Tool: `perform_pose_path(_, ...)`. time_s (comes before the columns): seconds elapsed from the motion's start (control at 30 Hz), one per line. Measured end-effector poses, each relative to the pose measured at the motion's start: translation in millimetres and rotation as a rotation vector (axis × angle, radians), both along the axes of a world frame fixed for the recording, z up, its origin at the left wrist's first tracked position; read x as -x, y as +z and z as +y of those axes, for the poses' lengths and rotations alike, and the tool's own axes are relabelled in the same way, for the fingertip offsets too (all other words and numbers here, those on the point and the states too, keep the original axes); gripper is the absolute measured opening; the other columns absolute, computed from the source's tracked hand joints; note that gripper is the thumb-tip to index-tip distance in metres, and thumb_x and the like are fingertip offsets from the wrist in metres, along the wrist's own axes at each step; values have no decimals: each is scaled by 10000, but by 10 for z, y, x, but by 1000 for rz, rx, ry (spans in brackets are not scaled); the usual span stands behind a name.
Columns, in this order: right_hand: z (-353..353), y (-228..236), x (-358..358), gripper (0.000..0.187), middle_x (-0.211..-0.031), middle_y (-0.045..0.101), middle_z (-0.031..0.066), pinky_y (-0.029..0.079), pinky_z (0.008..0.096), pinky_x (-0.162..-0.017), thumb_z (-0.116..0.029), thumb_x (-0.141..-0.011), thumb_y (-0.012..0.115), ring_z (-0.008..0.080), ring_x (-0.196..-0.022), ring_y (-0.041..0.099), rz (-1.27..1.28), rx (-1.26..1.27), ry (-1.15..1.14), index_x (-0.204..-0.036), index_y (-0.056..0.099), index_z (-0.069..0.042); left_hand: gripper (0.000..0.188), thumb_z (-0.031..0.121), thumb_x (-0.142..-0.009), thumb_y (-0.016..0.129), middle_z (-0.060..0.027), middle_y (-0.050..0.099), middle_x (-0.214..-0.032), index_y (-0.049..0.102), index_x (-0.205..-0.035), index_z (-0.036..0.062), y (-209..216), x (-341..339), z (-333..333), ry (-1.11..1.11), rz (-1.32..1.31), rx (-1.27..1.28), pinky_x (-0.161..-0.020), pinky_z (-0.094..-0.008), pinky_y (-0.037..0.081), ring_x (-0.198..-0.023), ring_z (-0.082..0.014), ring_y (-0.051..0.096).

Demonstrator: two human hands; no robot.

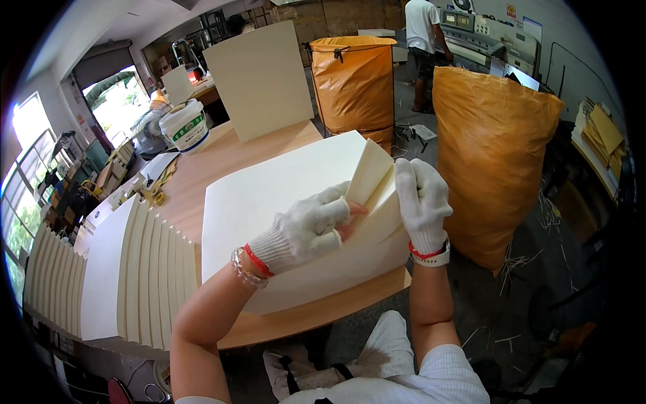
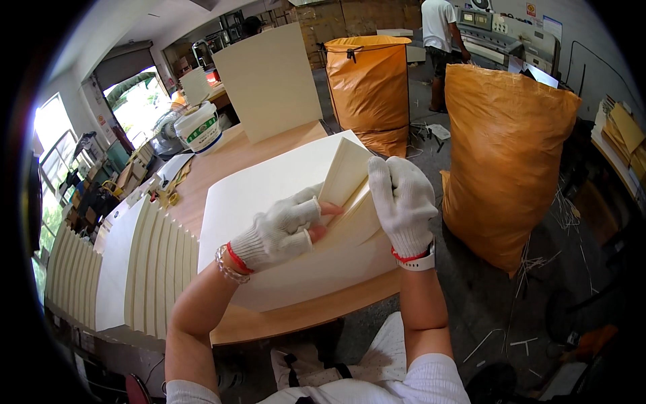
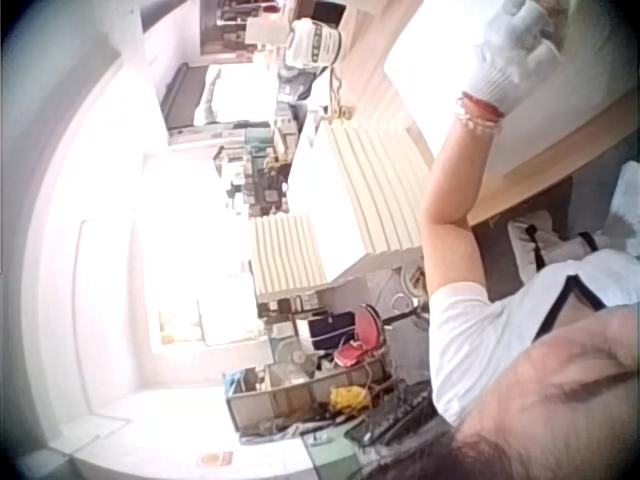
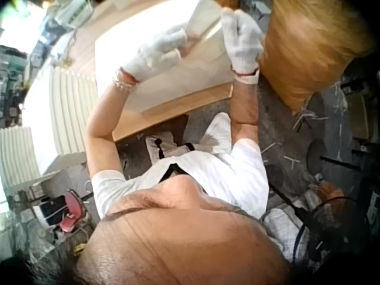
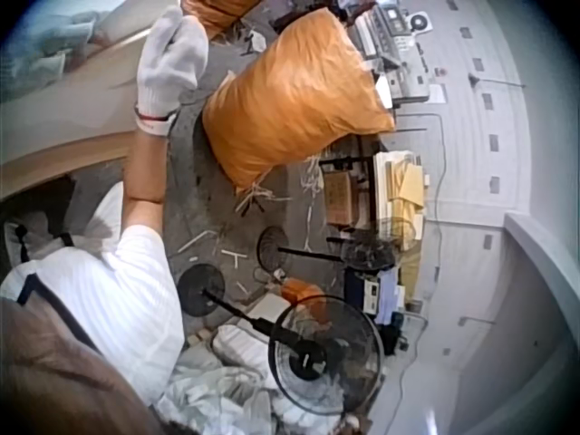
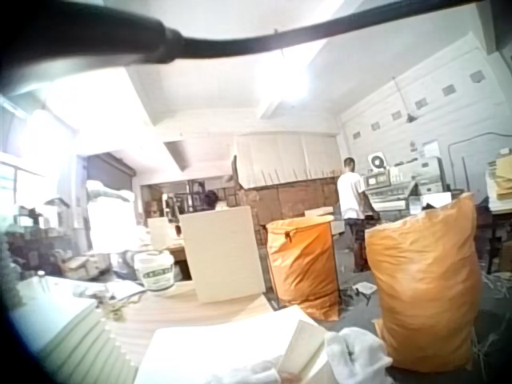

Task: The person picks up large white paper squares, folds back a corner to check the layers, and then stacks them onto a pile on the table.

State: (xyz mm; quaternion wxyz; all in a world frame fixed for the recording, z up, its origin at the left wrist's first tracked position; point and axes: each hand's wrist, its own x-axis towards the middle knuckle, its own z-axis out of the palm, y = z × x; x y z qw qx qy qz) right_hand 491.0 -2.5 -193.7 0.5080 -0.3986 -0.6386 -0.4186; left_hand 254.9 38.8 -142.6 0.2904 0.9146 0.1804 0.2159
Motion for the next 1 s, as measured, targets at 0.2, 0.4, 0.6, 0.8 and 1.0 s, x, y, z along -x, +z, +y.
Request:
perform_pose_path(0.2, 30, -87, -39, 347, -869, 510, 123, 503, 383, -611, 64, -828, 695, 285, -727, 583, -14, -2, -79, -1166, 622, 38, 331, -9, -842, 598, -145, 577, -1372, 662, -1163, 38, 29, 6, -50, 99, 80, -25, -957, -355, 518, -1098, -303, 640)
perform_pose_path(0.4, 11, -19, 15, 257, -785, 472, 115, 429, 391, -546, 29, -852, 681, 272, -643, 515, 71, 58, 126, -1103, 623, 29, 268, 85, -849, 794, -143, 622, -1148, 646, -1069, 46, -28, 28, 2, 14, 4, -162, -849, -350, 509, -988, -264, 627)
perform_pose_path(0.6, 19, 23, 29, 229, -763, 455, 115, 402, 394, -526, 20, -865, 661, 275, -621, 494, 60, 15, 64, -1089, 614, 26, 320, 87, -859, 784, -125, 617, -1160, 659, -1152, 65, -12, -28, -24, 20, 28, -77, -870, -360, 506, -999, -280, 629)
perform_pose_path(0.8, 70, -34, 0, 225, -766, 450, 112, 413, 390, -535, 25, -870, 652, 273, -636, 506, 34, -81, 19, -1092, 611, 35, 344, 32, -847, 702, -170, 594, -1255, 658, -1187, 49, -52, -16, -7, 59, -5, 44, -930, -364, 518, -1088, -321, 631)
perform_pose_path(1.0, 24, -1, 31, 243, -782, 467, 114, 425, 387, -545, 44, -860, 659, 266, -654, 518, 38, -15, 91, -1098, 613, 43, 238, 96, -898, 725, -111, 609, -1224, 653, -1120, 50, -19, -3, 57, -3, 174, -187, -883, -332, 506, -1026, -227, 629)
